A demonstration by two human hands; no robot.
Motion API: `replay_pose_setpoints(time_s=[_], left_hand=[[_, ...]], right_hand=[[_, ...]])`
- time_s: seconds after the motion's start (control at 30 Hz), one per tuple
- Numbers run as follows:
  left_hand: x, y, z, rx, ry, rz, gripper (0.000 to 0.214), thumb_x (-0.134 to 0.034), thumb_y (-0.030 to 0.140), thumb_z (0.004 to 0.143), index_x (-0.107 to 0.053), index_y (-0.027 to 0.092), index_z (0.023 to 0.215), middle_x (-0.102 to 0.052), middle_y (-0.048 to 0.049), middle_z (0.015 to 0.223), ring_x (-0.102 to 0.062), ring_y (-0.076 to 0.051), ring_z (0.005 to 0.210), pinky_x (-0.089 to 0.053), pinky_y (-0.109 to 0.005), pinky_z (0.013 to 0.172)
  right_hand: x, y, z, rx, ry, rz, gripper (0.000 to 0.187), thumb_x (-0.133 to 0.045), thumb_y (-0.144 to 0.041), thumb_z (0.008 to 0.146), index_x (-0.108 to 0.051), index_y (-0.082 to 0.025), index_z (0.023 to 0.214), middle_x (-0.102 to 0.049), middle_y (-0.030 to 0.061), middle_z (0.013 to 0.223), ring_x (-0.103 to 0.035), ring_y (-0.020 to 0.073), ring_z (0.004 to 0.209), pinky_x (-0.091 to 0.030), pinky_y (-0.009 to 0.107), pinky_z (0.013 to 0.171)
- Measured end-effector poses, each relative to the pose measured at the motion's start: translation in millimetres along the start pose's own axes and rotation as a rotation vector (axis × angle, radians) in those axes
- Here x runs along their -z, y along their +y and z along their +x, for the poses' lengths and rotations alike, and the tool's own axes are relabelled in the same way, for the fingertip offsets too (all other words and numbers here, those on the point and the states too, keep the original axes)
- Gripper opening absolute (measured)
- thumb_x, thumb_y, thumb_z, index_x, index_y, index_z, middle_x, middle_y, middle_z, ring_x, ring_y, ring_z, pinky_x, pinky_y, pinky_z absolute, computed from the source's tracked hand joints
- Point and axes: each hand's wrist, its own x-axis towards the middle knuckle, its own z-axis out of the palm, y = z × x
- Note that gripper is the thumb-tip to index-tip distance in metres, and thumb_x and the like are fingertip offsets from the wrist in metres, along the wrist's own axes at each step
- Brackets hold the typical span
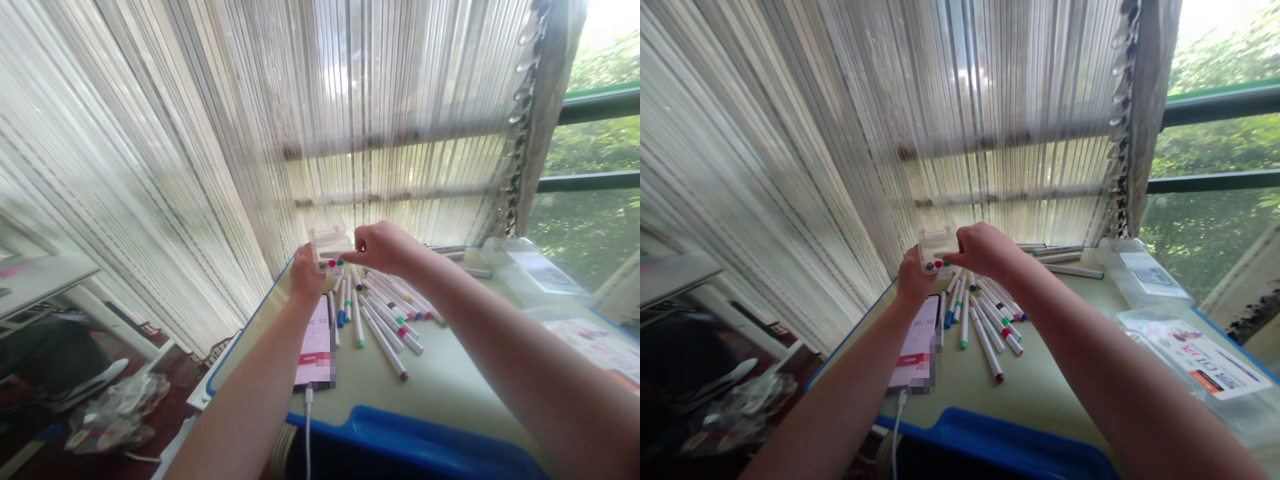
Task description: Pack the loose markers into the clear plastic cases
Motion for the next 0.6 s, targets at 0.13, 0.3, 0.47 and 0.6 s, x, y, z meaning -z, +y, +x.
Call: replay_pose_setpoints(time_s=[0.13, 0.3, 0.47, 0.6], left_hand=[[1.4, 3, 0, 0.017, -0.011, -0.014, 0.017, -0.061, 0.016, 0.076, -0.060, 0.015, 0.093, -0.064, -0.0103, 0.092, -0.064, -0.023, 0.088, -0.053, -0.034, 0.077], [1.2, 4, 1, 0.001, -0.012, 0.013, 0.012, -0.059, 0.015, 0.078, -0.059, 0.015, 0.090, -0.064, -0.0120, 0.092, -0.063, -0.024, 0.091, -0.053, -0.036, 0.078], [-0.5, 2, 0, -0.010, 0.022, 0.029, 0.017, -0.060, 0.019, 0.077, -0.058, 0.015, 0.093, -0.064, -0.0115, 0.092, -0.063, -0.023, 0.088, -0.053, -0.035, 0.076], [0.1, 2, -1, -0.021, 0.005, 0.025, 0.015, -0.060, 0.018, 0.076, -0.057, 0.016, 0.090, -0.063, -0.0110, 0.092, -0.062, -0.024, 0.090, -0.052, -0.034, 0.077]], right_hand=[[-5, 4, 3, -0.035, -0.026, 0.018, 0.030, -0.062, -0.046, 0.080, -0.063, -0.018, 0.068, -0.058, 0.0012, 0.061, -0.045, 0.0118, 0.054, -0.029, 0.025, 0.050], [-5, 0, 1, -0.025, -0.046, 0.147, 0.015, -0.061, -0.030, 0.080, -0.069, -0.020, 0.088, -0.063, -0.0009, 0.065, -0.051, 0.0108, 0.057, -0.034, 0.023, 0.054], [0, -8, -2, -0.017, -0.098, 0.253, 0.018, -0.061, -0.032, 0.081, -0.072, -0.019, 0.086, -0.066, 0.0000, 0.064, -0.053, 0.0098, 0.054, -0.037, 0.024, 0.054], [-3, -9, -2, 0.014, -0.123, 0.216, 0.020, -0.064, -0.027, 0.076, -0.075, -0.018, 0.091, -0.071, 0.0031, 0.071, -0.058, 0.0113, 0.059, -0.041, 0.024, 0.057]])
